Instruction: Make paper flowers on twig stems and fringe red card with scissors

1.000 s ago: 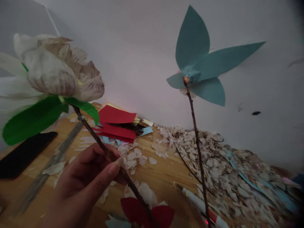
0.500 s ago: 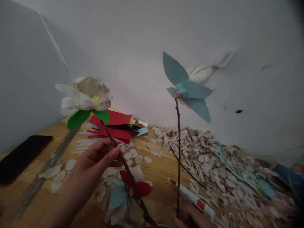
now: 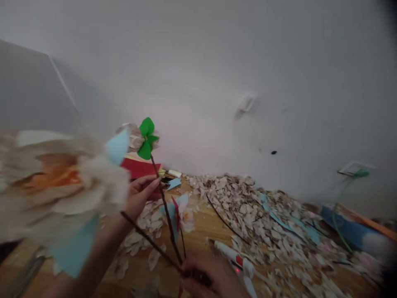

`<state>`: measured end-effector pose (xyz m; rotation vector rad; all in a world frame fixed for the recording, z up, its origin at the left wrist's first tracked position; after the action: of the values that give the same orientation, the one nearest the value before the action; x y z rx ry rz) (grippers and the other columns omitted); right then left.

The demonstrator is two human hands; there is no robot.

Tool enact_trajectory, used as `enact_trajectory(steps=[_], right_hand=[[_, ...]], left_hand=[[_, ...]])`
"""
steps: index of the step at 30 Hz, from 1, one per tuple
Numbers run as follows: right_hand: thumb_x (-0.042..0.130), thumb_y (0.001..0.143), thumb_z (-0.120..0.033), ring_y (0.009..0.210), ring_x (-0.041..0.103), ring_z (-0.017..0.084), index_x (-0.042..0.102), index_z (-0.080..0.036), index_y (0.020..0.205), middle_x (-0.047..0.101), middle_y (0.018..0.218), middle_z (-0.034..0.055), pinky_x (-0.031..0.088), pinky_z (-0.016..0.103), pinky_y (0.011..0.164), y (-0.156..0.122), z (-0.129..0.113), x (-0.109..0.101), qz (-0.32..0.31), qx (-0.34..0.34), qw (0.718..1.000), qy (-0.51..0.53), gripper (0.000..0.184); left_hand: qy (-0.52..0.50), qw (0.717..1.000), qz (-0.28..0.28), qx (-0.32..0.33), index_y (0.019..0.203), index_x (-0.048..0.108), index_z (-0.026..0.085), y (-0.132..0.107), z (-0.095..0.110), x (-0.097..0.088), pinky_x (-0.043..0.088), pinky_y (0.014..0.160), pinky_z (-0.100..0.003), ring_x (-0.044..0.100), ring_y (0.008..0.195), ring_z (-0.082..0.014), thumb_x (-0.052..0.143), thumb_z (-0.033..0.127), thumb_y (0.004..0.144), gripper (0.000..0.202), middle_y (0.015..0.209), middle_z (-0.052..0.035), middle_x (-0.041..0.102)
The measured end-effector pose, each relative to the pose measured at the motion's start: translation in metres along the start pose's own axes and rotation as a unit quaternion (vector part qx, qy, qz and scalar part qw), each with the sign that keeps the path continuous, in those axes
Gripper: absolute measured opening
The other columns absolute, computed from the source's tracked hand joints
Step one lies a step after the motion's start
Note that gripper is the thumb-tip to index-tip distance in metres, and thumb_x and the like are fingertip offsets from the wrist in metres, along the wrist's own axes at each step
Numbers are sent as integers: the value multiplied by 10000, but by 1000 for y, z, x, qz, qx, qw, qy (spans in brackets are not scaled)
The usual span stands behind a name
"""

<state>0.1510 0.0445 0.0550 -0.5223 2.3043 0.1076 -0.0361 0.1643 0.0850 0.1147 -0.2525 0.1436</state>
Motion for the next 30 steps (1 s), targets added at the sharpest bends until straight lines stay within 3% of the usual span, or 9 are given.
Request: enact_trajectory(steps=[3, 7, 11, 15, 17, 23, 30], right_hand=[[604, 725, -95, 750, 619, 136, 704, -263, 855, 708, 830, -21, 383, 180, 624, 8, -29, 1, 34, -38, 998, -24, 234], [638, 680, -30, 691, 617, 141, 684, -201, 779, 706, 767, -3, 356, 199, 578, 20, -51, -4, 134, -57, 989, -37, 202], [614, 716, -12, 741, 624, 177, 661, -165, 760, 697, 795, 33, 351, 232, 592, 33, -55, -12, 198, -42, 978, -58, 166], [600, 735, -8, 755, 622, 184, 656, -155, 782, 688, 812, 45, 365, 245, 605, 49, -55, -19, 224, -56, 970, -82, 164], [590, 740, 2, 775, 621, 187, 654, -148, 806, 683, 822, 52, 385, 251, 618, 59, -53, -22, 239, -58, 964, -97, 175], [574, 841, -75, 805, 614, 159, 622, -134, 849, 649, 844, 9, 481, 305, 709, 93, -41, -38, 282, -43, 948, -141, 76], [564, 898, -211, 885, 624, 172, 617, -139, 934, 647, 950, 25, 515, 372, 784, 126, -21, -81, 339, 5, 926, -165, 96]], left_hand=[[-34, 996, -71, -43, 921, 684, 143, 10, 1, 32, 547, 652, -288, 662, 720, -172, 719, 274, 728, 235, 827, -43, 720], [-76, 988, -114, -76, 986, 681, 170, 13, -5, 57, 555, 693, -320, 689, 793, -202, 756, 286, 661, 354, 998, -90, 732], [-98, 989, -76, -83, 958, 653, 151, 16, -19, 48, 542, 687, -300, 692, 765, -196, 767, 241, 639, 350, 903, -83, 739], [-120, 990, -27, -66, 951, 633, 174, 16, -15, 28, 508, 765, -257, 685, 799, -154, 580, 285, 827, 175, 874, -41, 731], [-127, 990, -12, -65, 933, 633, 175, 13, -9, 23, 495, 807, -270, 683, 814, -153, 441, 312, 907, 237, 879, -43, 726], [-120, 989, 15, -88, 909, 634, 148, 6, -12, 23, 461, 902, -336, 681, 840, -187, 343, 341, 938, 350, 937, -97, 719], [-74, 993, 5, -92, 920, 613, 144, 13, -28, 29, 503, 838, -361, 677, 853, -206, 371, 299, 928, 287, 980, -120, 702]])
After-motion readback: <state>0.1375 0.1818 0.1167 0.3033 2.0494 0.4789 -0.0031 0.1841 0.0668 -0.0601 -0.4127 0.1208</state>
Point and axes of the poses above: each hand's wrist, its own y-axis towards the middle knuckle, its own x-axis out of the palm, z = x × y, the point moved 9 cm from there along y, towards the middle knuckle
